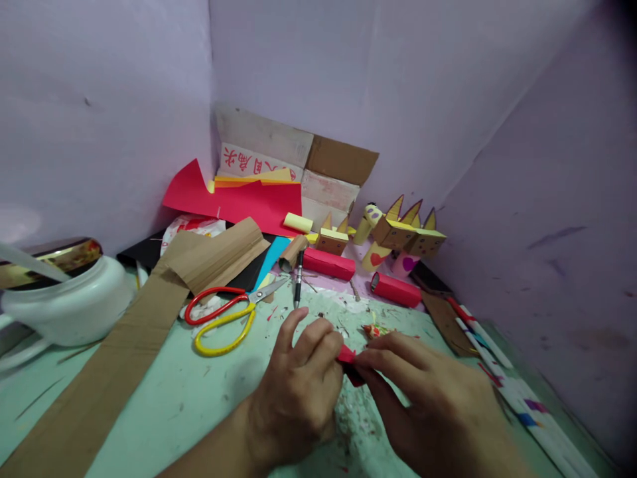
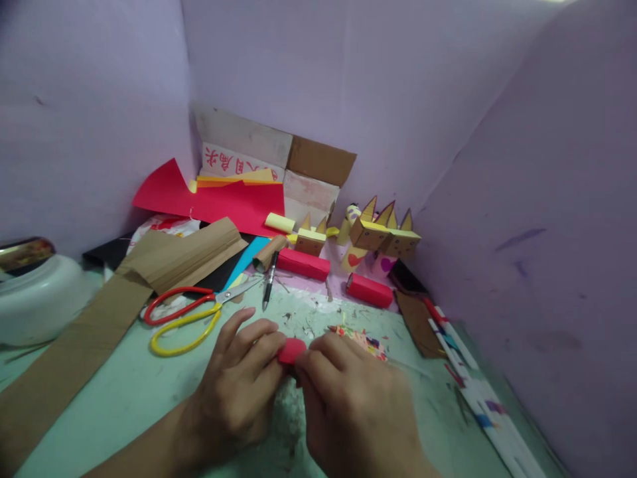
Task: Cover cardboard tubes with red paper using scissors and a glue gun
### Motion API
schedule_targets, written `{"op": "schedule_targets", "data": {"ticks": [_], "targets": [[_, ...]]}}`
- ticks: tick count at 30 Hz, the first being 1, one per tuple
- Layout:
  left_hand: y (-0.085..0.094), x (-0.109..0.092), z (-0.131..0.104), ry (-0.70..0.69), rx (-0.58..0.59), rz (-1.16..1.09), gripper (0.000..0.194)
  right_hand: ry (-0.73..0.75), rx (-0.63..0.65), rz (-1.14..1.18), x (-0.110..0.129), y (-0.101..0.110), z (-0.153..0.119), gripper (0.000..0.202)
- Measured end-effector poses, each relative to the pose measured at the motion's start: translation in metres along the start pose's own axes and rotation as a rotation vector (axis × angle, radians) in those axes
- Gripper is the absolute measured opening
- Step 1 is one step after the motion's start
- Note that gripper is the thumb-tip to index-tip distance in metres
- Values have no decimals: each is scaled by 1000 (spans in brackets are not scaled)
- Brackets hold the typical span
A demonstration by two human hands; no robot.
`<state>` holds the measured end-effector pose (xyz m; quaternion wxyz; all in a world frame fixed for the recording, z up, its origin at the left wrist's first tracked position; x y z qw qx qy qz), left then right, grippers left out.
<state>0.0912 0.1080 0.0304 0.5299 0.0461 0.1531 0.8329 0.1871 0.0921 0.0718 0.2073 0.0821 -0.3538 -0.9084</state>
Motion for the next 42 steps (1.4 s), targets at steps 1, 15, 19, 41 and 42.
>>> {"op": "schedule_targets", "data": {"ticks": [1, 15, 19, 41, 42], "targets": [[0, 0, 0, 0, 0, 1, 24, -3, 8, -5, 0, -2, 0, 17], [0, -1, 0, -16, 1, 10, 26, -20, 51, -40, 3, -8, 6, 18], [0, -2, 0, -22, -8, 7, 27, -5, 72, -73, 6, -15, 8, 21], [1, -5, 0, -64, -4, 23, 30, -226, 437, 25, -9, -41, 10, 20], [2, -5, 1, -69, -5, 22, 29, -221, 466, 14, -10, -43, 12, 20]]}}
Point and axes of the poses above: each hand's wrist, its own z-axis towards the middle knuckle, its own y-axis out of the back of the hand, x = y × z, the point moved 8 cm from there along z, towards the middle knuckle, and after that the axes turned 13 degrees about -x, right-handed, at the moved point
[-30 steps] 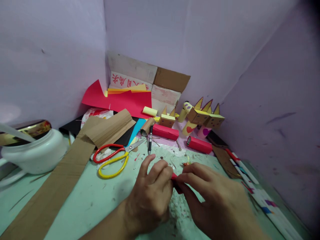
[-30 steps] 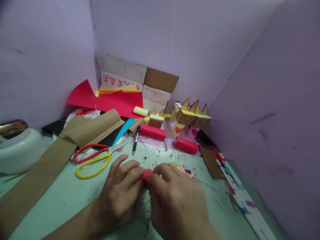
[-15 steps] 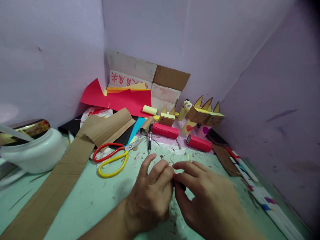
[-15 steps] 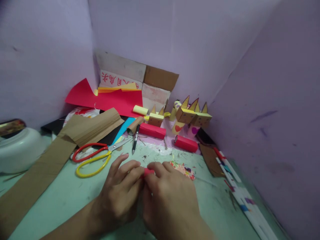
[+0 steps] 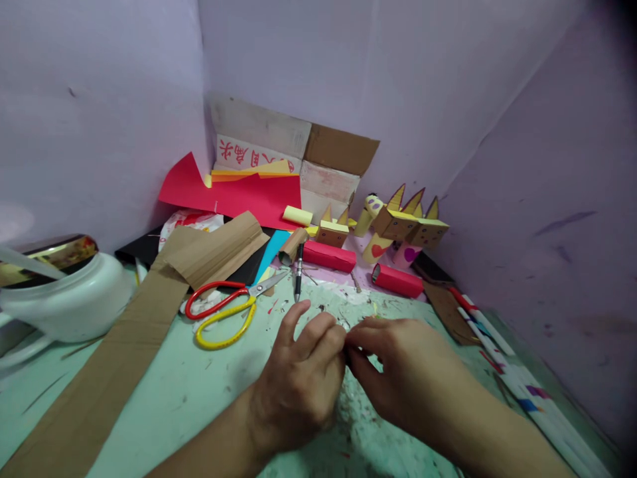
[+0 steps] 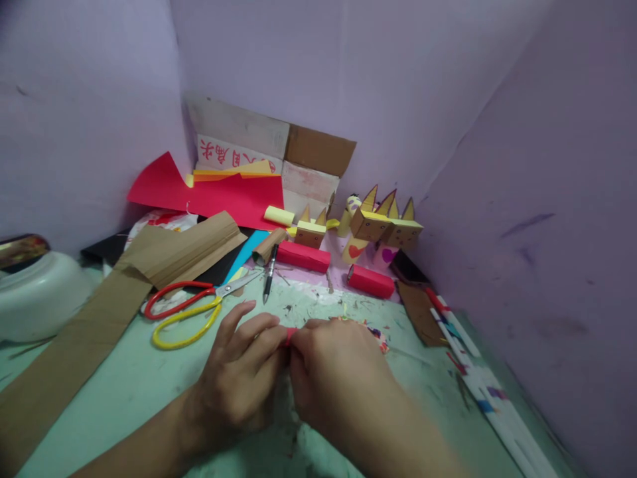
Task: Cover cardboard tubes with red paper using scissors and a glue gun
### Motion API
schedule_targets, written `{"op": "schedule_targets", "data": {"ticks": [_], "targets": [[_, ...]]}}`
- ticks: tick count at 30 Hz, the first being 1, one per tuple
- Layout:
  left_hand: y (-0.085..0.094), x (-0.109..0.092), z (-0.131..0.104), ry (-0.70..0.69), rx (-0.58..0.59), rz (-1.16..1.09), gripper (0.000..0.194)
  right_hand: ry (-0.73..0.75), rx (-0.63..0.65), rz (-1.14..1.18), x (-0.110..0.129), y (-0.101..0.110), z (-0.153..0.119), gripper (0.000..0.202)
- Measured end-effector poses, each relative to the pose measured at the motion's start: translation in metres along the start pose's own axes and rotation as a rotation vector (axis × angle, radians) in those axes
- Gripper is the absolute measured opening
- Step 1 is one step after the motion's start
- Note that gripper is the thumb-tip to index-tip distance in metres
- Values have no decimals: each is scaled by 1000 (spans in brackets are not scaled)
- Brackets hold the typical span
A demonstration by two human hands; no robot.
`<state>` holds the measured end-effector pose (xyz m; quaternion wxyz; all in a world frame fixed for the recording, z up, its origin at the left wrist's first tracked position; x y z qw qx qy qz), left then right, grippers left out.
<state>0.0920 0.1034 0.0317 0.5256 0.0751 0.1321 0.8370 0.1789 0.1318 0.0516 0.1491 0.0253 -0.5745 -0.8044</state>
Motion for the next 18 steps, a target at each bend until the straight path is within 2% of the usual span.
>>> {"op": "schedule_targets", "data": {"ticks": [3, 5, 7, 9, 12, 13, 15, 18], "targets": [[4, 4, 3, 16, -16, -22, 24, -15, 34, 48, -5, 5, 9, 20], [10, 11, 7, 64, -42, -48, 24, -61, 29, 192, -11, 11, 13, 21], [14, 22, 10, 165, -54, -77, 35, -164, 31, 393, -22, 13, 14, 21], [9, 38, 7, 322, 18, -129, 54, -286, 23, 571, -32, 12, 10, 19], [-13, 52, -9, 549, 261, -281, 71, -403, -39, 753, -40, 9, -1, 17], [-20, 52, -14, 594, 330, -341, 68, -425, -55, 790, -41, 7, -5, 16], [-29, 50, -20, 628, 394, -440, 58, -473, -34, 834, -41, 2, -12, 15], [-32, 43, -17, 578, 384, -524, 50, -535, 70, 844, -43, -7, -20, 11]]}}
Point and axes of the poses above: each hand's wrist, its own z-axis towards the middle knuckle, its own y-axis out of the back of the hand, x = y × z, the point moved 8 cm from there along z, towards the middle knuckle, and after that the axes turned 13 degrees about -x, right-handed, at the moved point
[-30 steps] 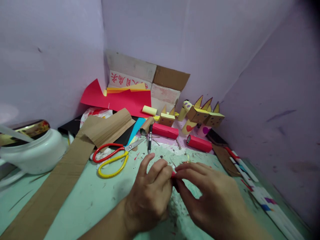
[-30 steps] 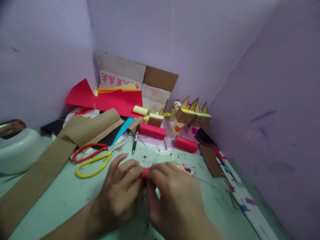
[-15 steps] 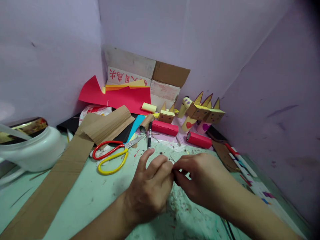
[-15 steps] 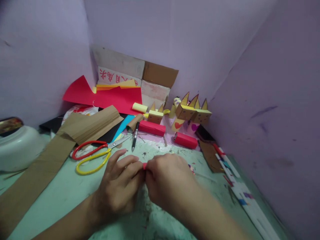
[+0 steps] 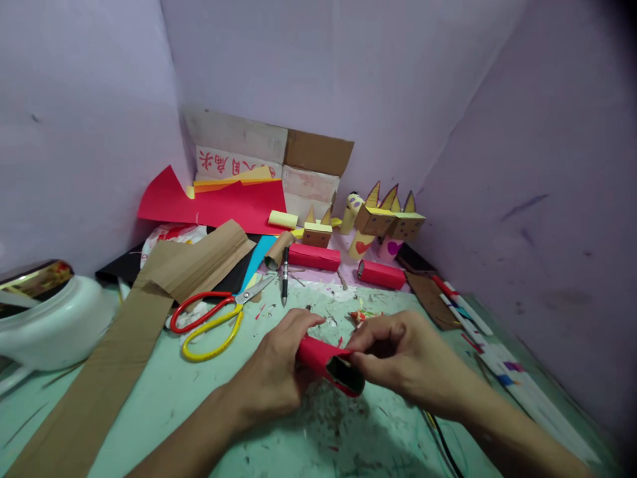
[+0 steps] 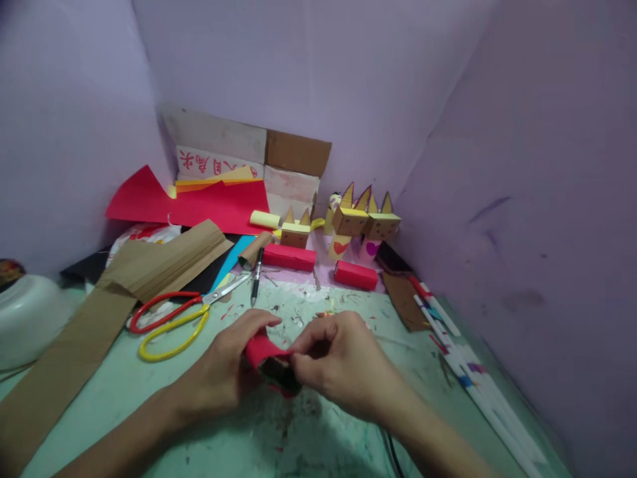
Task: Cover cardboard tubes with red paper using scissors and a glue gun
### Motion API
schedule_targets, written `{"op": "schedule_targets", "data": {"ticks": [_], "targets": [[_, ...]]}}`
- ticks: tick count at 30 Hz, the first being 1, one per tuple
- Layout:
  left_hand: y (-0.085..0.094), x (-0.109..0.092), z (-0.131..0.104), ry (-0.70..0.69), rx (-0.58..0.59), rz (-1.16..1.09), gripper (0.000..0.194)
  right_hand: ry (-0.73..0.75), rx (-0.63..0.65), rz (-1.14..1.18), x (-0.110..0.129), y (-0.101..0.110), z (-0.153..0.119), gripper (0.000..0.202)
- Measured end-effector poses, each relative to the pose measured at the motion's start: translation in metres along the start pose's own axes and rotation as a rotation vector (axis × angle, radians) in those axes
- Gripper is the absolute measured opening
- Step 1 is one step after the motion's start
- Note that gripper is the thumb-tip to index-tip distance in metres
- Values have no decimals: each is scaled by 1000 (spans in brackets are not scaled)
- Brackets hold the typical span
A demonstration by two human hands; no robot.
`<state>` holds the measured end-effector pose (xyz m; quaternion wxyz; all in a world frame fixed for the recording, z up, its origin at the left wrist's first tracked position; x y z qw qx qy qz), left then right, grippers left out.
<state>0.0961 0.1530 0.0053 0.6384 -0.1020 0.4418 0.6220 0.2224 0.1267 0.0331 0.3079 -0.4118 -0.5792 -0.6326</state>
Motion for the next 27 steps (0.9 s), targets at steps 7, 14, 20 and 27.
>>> {"op": "schedule_targets", "data": {"ticks": [7, 14, 20, 27], "targets": [[-8, -11, -1, -79, 57, -64, 42, -69, 49, -93, -10, 6, -1, 12], [-11, -7, -3, -59, 84, -41, 33, 139, -44, -311, 5, 12, -5, 10], [-5, -5, -3, -73, 53, 44, 30, 432, 66, -481, 27, -2, -12, 27], [-4, -5, 0, -55, 64, 27, 22, 241, 9, -309, 16, 14, -3, 11]]}}
Point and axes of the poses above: each hand's wrist, its own z-axis towards the middle knuckle, its own y-axis out of the back of the hand, x = y × z, the point moved 8 cm from there along z, towards the middle knuckle, and after that the axes turned 13 degrees about -x, right-handed, at the moved point
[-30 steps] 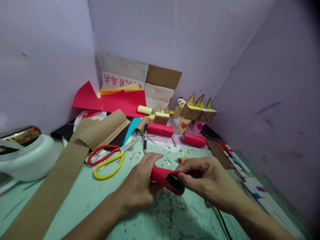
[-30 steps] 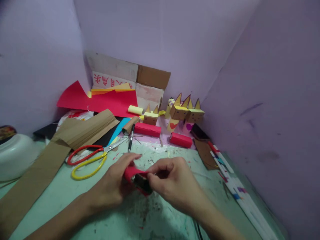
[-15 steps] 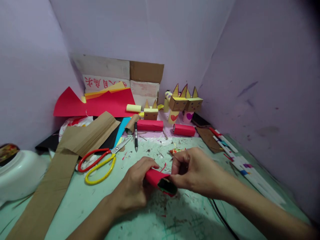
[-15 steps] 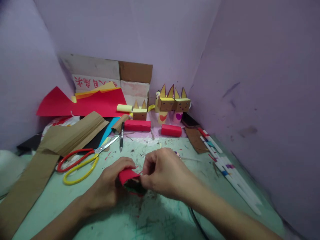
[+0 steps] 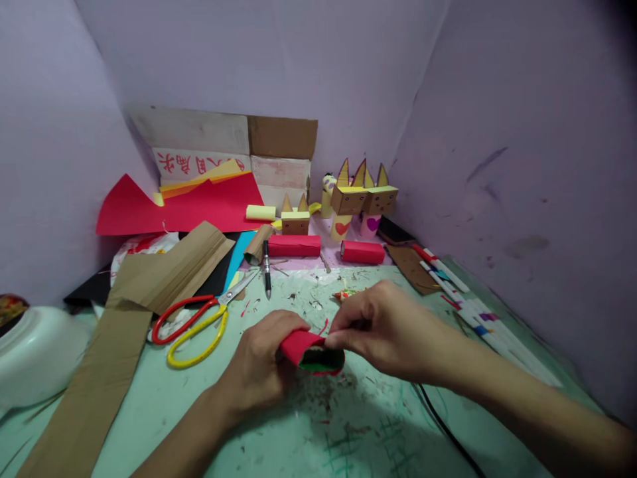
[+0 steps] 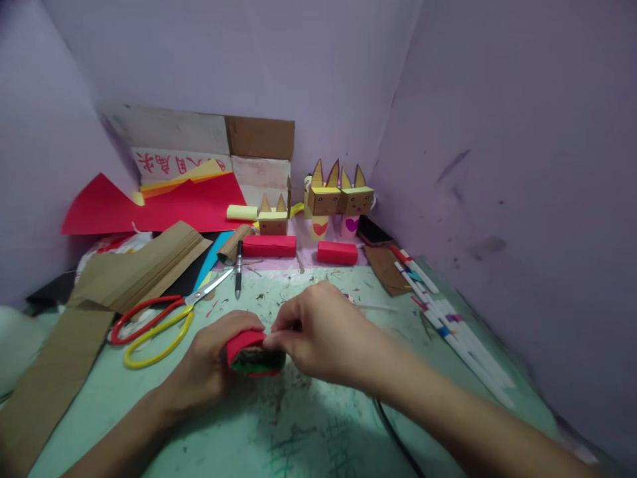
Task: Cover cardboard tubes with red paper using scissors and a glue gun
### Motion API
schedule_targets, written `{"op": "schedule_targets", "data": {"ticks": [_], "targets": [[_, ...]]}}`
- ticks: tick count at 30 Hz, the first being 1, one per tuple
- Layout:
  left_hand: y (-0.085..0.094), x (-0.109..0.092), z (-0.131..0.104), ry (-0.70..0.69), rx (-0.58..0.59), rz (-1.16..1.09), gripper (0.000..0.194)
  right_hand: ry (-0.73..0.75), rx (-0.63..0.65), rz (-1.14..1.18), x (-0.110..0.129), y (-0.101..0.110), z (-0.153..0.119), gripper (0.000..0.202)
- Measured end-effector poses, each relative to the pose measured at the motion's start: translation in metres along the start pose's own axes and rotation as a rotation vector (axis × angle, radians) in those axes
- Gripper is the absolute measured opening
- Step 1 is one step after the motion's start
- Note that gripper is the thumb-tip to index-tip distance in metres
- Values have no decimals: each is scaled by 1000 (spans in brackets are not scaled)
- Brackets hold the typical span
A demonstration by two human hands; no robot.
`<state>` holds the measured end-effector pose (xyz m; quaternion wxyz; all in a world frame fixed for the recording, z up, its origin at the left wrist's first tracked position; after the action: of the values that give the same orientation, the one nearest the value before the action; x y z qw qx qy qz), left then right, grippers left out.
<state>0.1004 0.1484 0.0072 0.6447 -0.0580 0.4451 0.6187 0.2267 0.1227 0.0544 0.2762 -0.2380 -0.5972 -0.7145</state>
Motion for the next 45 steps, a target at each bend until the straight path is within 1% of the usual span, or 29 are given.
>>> {"op": "schedule_targets", "data": {"ticks": [1, 2, 4, 5, 6, 7, 9, 11, 13, 14, 16, 17, 19, 20, 22, 24, 26, 28, 29, 30, 32, 34, 35, 37, 38, 39, 41, 42, 45], "targets": [[2, 3, 1, 45, -15, -16, 20, -15, -14, 61, -2, 2, -1, 5], [4, 6, 2, 94, -40, -42, 19, -16, -35, 128, -3, 4, -1, 18], [8, 12, 3, 194, -103, -115, 20, 10, -104, 258, -4, 5, -2, 57], [8, 14, 3, 247, -127, -161, 19, 31, -139, 300, -4, 3, -2, 70], [8, 17, 2, 300, -149, -214, 19, 53, -165, 329, -4, -1, -2, 76], [7, 20, 2, 354, -170, -269, 19, 66, -188, 346, -3, -7, -1, 75], [2, 23, 0, 428, -179, -354, 22, 82, -239, 385, -2, -18, 3, 64], [-1, 23, -1, 431, -158, -340, 26, 73, -271, 433, 0, -27, 7, 50], [0, 24, -3, 391, -160, -234, 42, 52, -279, 470, 0, -32, 9, 41], [4, 24, -5, 360, -185, -180, 52, 54, -288, 482, -1, -32, 10, 39], [15, 24, -10, 281, -277, -103, 71, 91, -332, 487, -2, -28, 8, 36], [20, 24, -13, 235, -318, -67, 75, 121, -359, 481, -3, -26, 7, 37], [26, 20, -18, 139, -372, 28, 73, 173, -349, 468, -7, -30, 4, 38], [26, 17, -19, 89, -361, 84, 70, 184, -300, 471, -9, -38, 3, 39], [21, 12, -19, 8, -294, 168, 65, 162, -154, 523, -14, -59, 3, 35], [20, 8, -18, -30, -279, 200, 65, 78, -62, 610, -20, -76, 3, 39], [25, 3, -14, -48, -350, 226, 69, -14, -46, 705, -26, -84, 4, 44], [29, -7, -10, -132, -429, 299, 66, -64, -30, 791, -29, -90, 4, 40], [26, -13, -8, -191, -426, 345, 61, -73, -15, 815, -30, -93, 3, 36], [20, -17, -5, -252, -393, 387, 54, -87, -13, 817, -33, -97, 2, 30], [5, -21, -2, -333, -280, 435, 44, -138, -50, 783, -44, -102, -2, 26], [-4, -21, 0, -368, -202, 426, 45, -195, -53, 792, -52, -107, -5, 25], [-2, -21, 0, -375, -216, 410, 49, -215, -19, 832, -52, -110, -6, 24], [11, -20, 0, -339, -319, 368, 58, -219, 73, 930, -45, -112, -5, 24], [20, -18, -1, -292, -383, 338, 61, -211, 93, 956, -40, -111, -3, 23], [28, -15, -3, -231, -443, 311, 63, -202, 79, 965, -37, -107, 0, 23], [36, -5, -8, -81, -509, 284, 63, -200, -20, 960, -36, -97, 6, 26], [34, 0, -12, -7, -503, 275, 63, -210, -91, 953, -38, -93, 7, 27], [11, 15, -23, 203, -382, 180, 67, -226, -318, 859, -49, -88, 1, 39]]}}
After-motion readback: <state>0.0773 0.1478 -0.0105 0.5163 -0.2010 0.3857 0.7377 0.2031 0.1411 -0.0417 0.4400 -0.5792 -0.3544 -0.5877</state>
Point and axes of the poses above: each hand's wrist, its own z-axis towards the middle knuckle, its own y-axis out of the back of the hand, x = y × z, the point moved 8 cm from there along z, towards the middle knuckle, and after that the axes turned 13 degrees about -x, right-handed, at the moved point
